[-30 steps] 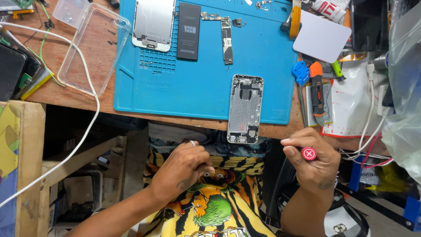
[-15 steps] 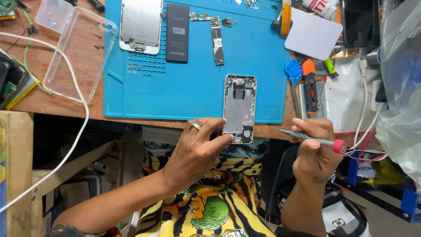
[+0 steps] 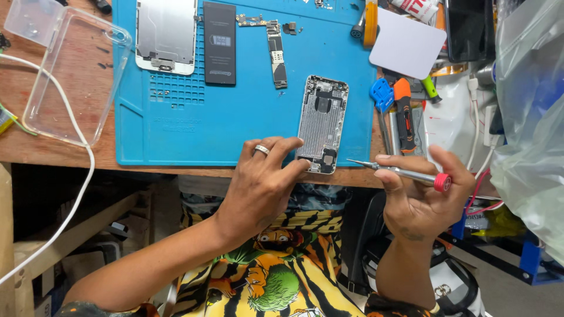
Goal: The person disassembles a smartphone by removing screws and internal components using a screwdriver. They place screws on a blue mat and remove a metal bracket from the phone chassis.
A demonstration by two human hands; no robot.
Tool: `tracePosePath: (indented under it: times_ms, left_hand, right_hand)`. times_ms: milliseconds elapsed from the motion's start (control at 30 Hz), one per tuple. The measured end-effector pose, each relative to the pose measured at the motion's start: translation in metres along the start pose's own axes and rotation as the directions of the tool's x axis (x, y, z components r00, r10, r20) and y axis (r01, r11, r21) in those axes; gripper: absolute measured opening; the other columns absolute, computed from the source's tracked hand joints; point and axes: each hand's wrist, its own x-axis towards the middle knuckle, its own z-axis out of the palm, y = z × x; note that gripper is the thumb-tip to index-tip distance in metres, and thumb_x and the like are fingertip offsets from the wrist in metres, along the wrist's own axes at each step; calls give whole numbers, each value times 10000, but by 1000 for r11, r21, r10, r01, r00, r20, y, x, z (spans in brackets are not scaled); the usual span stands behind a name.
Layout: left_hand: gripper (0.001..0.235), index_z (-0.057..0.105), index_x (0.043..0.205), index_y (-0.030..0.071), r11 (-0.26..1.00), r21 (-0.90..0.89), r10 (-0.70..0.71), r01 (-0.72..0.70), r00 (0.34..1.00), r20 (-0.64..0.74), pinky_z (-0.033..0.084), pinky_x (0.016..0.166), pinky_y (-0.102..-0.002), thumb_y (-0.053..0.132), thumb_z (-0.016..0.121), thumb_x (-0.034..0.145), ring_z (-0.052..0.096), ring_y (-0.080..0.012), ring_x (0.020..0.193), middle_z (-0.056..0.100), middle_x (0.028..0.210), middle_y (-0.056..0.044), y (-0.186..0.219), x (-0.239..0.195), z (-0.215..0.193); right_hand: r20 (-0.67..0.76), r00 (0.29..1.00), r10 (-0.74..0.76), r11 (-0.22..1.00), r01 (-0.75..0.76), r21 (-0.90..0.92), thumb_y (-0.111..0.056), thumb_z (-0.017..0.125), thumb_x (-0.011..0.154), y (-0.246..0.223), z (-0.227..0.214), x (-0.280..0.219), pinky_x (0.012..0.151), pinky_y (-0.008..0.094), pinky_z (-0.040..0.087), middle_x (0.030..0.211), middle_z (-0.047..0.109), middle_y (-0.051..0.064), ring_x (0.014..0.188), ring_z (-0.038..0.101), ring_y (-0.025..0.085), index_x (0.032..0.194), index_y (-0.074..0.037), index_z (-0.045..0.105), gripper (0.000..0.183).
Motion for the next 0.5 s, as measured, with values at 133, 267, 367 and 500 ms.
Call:
tracePosePath:
  times_ms: [133,267,367,500]
  left_hand:
    - [214,690,1072,28,999,-38,-11,9,999,-30,401,1012,-429,138,741,895,587,-303,1155,619,1265,-170,4,2,0]
    - [249,682,1106,15,997,-77,9,-10,1000,-21,384,1001,-427,167,756,923,570,-280,1156,606,1217,-154,14,8,8]
    - [275,678,1179,14,996,-91,0,-1,1000,-11,384,1026,-417,150,734,946,565,-246,1156,601,1231,-135,17,13,15]
    - [304,670,1218,35,999,-37,-5,3,999,-51,385,1012,-407,186,724,959,564,-249,1166,594,1186,-95,20,16,19]
  right_hand:
    - [-20,1000,0,994,2,110,-77,776,1105,9,4,-2,846,225,551,963,756,173,907,767,207,1616,-70,199,771]
    - [-51,998,40,984,-30,173,-80,768,1122,18,12,-8,822,217,547,993,755,175,889,740,207,1656,-105,65,883]
    - [-45,998,49,982,-40,187,-91,754,1146,26,16,-11,842,219,549,1034,750,162,915,724,198,1681,-122,6,920]
    - [-41,999,33,987,-26,160,-115,755,1149,33,18,-11,886,240,568,1045,741,145,930,727,192,1681,-127,8,917]
